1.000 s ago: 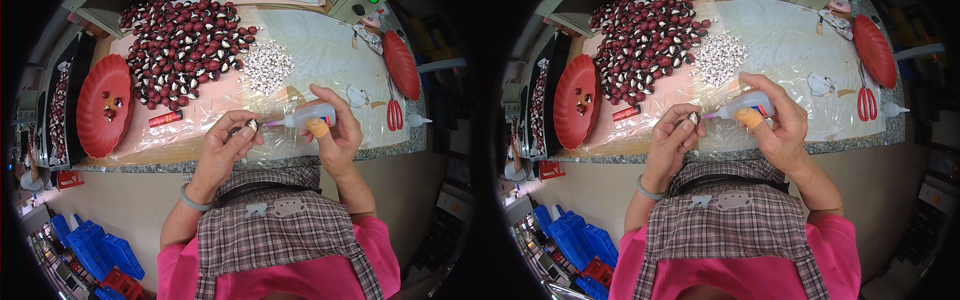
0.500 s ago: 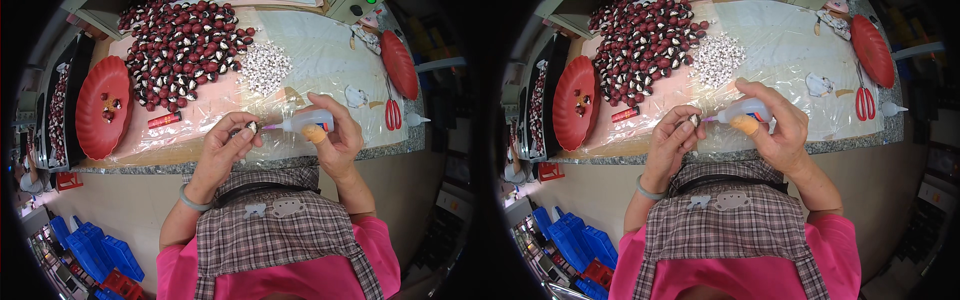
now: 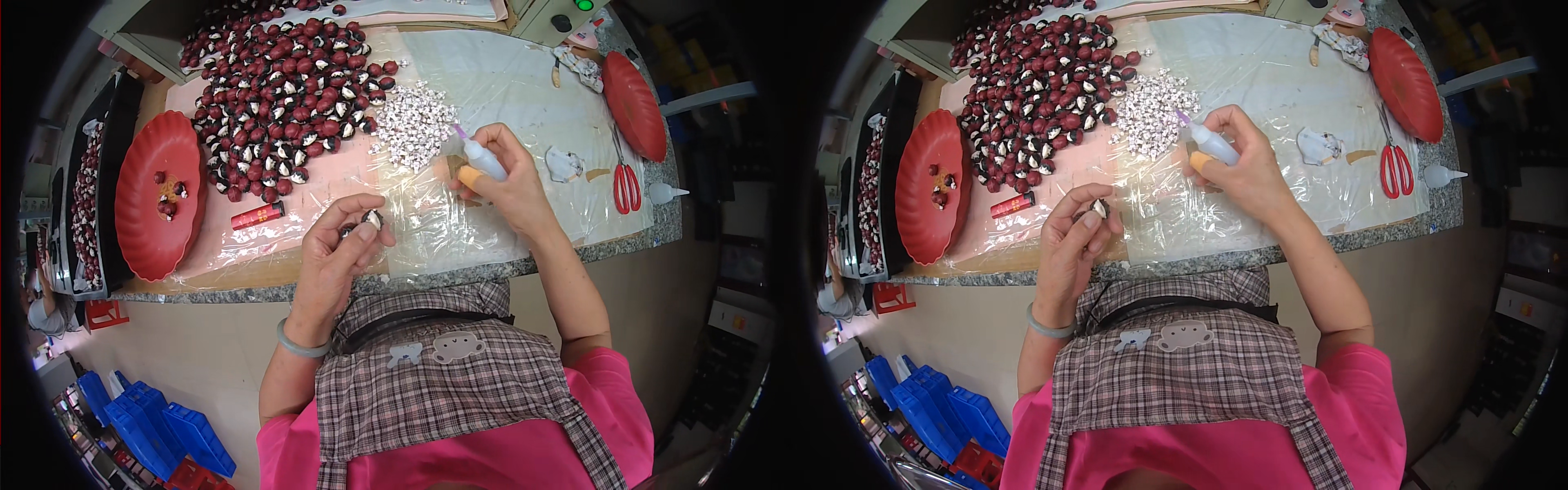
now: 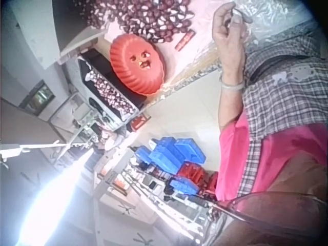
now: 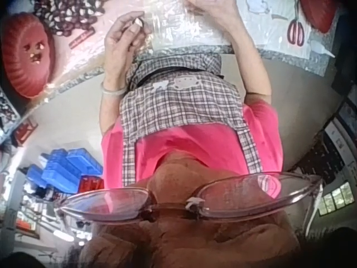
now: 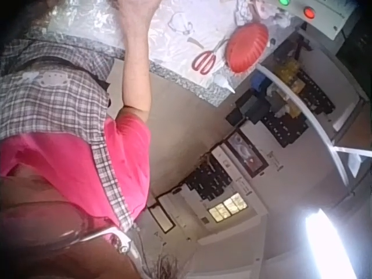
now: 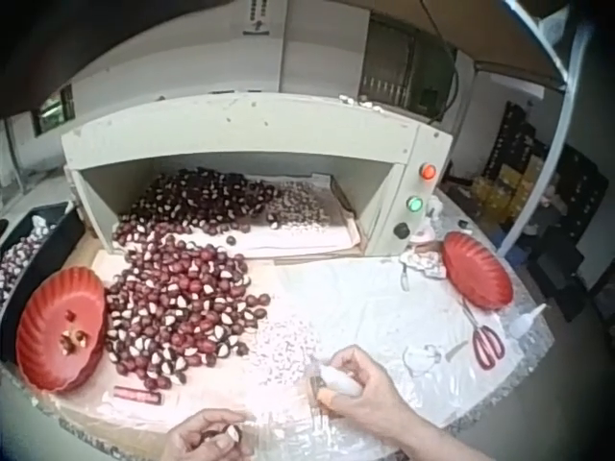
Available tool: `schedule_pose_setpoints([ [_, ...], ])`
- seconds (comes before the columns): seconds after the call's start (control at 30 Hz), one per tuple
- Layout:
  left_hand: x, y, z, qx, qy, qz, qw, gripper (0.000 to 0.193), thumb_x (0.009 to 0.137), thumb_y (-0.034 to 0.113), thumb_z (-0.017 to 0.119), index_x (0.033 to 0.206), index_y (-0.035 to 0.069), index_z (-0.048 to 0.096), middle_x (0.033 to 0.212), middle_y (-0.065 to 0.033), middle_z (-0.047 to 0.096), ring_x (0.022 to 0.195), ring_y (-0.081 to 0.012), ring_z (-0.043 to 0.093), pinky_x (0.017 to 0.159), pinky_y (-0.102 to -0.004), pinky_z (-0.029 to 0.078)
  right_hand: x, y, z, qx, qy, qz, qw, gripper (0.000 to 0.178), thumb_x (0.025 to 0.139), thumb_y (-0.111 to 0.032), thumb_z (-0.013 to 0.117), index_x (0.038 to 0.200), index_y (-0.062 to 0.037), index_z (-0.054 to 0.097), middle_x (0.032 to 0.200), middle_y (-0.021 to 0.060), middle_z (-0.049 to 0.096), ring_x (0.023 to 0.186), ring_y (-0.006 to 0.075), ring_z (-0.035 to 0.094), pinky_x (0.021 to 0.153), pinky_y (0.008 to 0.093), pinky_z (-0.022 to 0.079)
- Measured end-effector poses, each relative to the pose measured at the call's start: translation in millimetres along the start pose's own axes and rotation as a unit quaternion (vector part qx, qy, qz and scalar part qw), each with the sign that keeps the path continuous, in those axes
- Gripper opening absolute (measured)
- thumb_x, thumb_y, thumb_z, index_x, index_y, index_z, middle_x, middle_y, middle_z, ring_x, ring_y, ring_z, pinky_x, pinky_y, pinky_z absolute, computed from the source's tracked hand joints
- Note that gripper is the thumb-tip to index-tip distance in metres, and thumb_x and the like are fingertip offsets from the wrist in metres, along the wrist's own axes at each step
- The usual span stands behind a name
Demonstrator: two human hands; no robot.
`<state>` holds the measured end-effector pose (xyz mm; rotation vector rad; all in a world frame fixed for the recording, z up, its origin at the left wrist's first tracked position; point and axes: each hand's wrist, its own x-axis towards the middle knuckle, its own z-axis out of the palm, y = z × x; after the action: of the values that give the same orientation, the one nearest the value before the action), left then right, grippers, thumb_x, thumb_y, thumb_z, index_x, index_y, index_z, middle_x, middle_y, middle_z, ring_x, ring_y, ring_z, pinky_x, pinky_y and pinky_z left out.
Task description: Applying glue to small toy components and attaching decorative pieces at a factory workbench.
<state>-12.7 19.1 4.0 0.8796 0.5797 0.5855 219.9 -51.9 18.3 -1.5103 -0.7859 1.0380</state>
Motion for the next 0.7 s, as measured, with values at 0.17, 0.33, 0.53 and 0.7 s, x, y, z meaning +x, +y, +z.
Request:
schedule_pose_setpoints([
  [0.17, -1.1, -1.9, -2.4, 0.008, -0.009, 0.0, 1.0, 0.025, 0.093, 0.011, 0.055, 0.116, 0.003, 0.055, 0.084, -0.0055, 0.062, 0.058, -0.0017, 0.036, 0.049, -0.0147, 0.026, 21.1, 9.2, 3.9, -0.259, 0.037, -0.129, 0.957, 0.026, 0.077, -0.002, 0.066, 0.102, -0.0018, 0.057, 0.091, 0.0088, 0.061, 0.072, 0.0197, 0.062, 0.066, 0.0292, 0.05],
  [0.33, -0.2, -2.1, -3.8, -0.001, -0.005, -0.014, 1.0, 0.025, 0.093, 0.011, 0.055, 0.116, 0.003, 0.055, 0.084, -0.0048, 0.062, 0.059, -0.0015, 0.036, 0.049, -0.0142, 0.026, 25.5, 3.8, 7.5, -0.348, 0.019, -0.169, 0.922, 0.026, 0.073, -0.002, 0.067, 0.099, 0.0001, 0.064, 0.089, 0.0131, 0.06, 0.079, 0.0286, 0.061, 0.074, 0.0351, 0.048],
  [0.53, -0.3, -2.3, -5.7, 0.0, -0.007, -0.02, 1.0, 0.027, 0.093, 0.012, 0.055, 0.118, 0.003, 0.055, 0.084, -0.0042, 0.061, 0.059, -0.0012, 0.037, 0.049, -0.0139, 0.026, 29.4, -2.8, -0.9, -0.409, -0.026, -0.189, 0.892, 0.023, 0.074, -0.002, 0.069, 0.096, 0.0011, 0.066, 0.088, 0.0108, 0.062, 0.078, 0.027, 0.062, 0.072, 0.0336, 0.048],
  [0.7, -1.1, -2.7, -6.4, 0.006, -0.01, -0.018, 1.0, 0.028, 0.092, 0.011, 0.056, 0.119, 0.002, 0.055, 0.085, -0.0038, 0.061, 0.059, -0.0011, 0.037, 0.05, -0.0136, 0.026, 35.8, -8.2, -6.3, -0.36, -0.071, -0.097, 0.925, 0.022, 0.076, -0.003, 0.067, 0.097, 0.0025, 0.066, 0.087, 0.0085, 0.063, 0.071, 0.02, 0.062, 0.064, 0.0313, 0.05],
])
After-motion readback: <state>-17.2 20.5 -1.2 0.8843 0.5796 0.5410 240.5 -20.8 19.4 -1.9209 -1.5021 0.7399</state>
